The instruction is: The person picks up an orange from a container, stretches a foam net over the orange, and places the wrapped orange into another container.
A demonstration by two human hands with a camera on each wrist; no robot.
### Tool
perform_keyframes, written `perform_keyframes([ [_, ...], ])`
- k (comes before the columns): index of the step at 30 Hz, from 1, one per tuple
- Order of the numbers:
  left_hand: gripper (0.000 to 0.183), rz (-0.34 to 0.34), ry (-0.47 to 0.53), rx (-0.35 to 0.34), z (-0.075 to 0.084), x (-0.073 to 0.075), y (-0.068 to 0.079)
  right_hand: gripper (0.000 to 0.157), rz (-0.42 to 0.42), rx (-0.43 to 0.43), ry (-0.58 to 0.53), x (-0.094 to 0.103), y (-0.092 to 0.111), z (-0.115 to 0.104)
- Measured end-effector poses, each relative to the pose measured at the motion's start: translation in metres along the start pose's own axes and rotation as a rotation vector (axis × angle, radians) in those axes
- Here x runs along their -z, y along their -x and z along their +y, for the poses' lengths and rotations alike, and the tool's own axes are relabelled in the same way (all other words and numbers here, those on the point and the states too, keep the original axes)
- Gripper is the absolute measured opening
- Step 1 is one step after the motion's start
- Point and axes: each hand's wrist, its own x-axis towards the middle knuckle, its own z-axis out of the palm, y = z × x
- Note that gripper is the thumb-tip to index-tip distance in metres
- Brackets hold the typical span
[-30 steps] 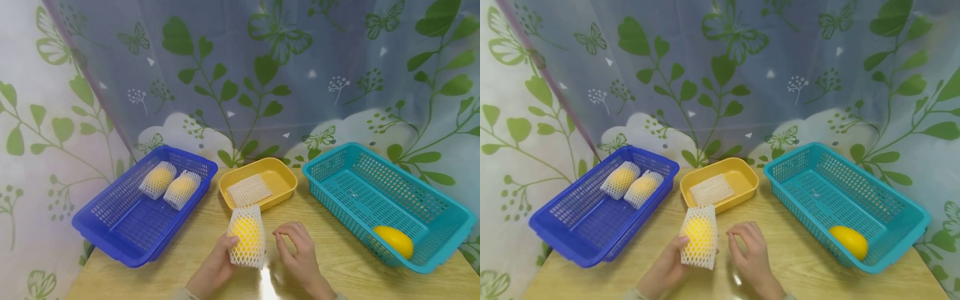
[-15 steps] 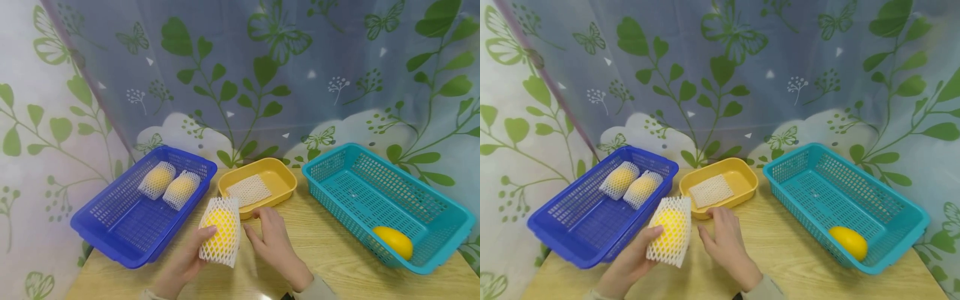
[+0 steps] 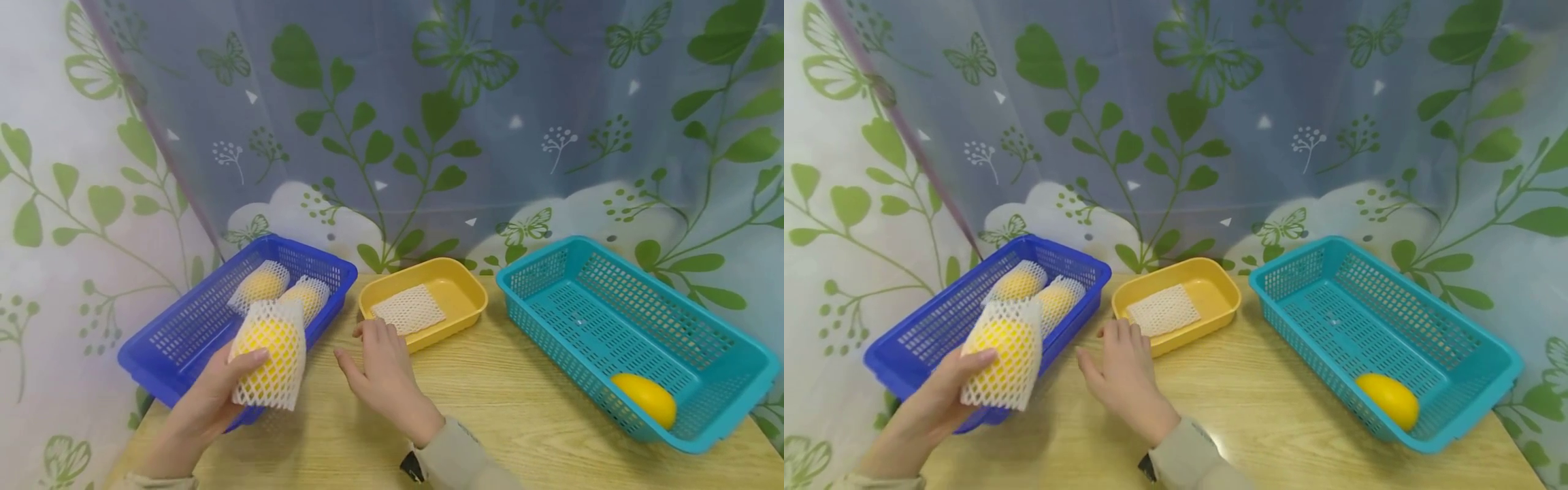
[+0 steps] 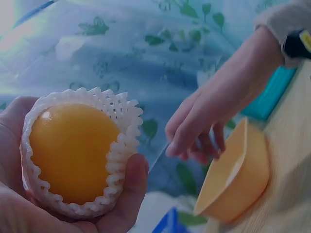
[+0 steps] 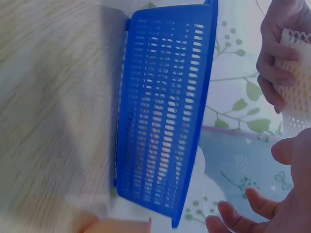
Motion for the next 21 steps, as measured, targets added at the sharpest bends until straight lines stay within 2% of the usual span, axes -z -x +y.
perform_keyframes([
  [5,0.029,0.069,-0.165,-0.026,0.016,0.039,-0.003,0.040,-0.074,-0.033,0.062,-0.016,-0.010,-0.013],
  [8,0.035,0.098,-0.265,-0.015,0.025,0.061,-0.009,0.045,-0.108,-0.037,0.133,-0.026,-0.016,-0.022],
  [12,0.035,0.138,-0.344,0.022,0.033,0.086,-0.021,0.051,-0.139,-0.042,0.239,-0.040,-0.024,-0.034],
  [17,0.042,0.142,-0.505,0.045,0.033,0.110,-0.034,0.064,-0.182,-0.060,0.375,-0.057,-0.029,-0.043],
  [21,0.053,0.184,-0.718,0.031,0.027,0.124,-0.042,0.071,-0.198,-0.050,0.441,-0.066,-0.031,-0.047],
])
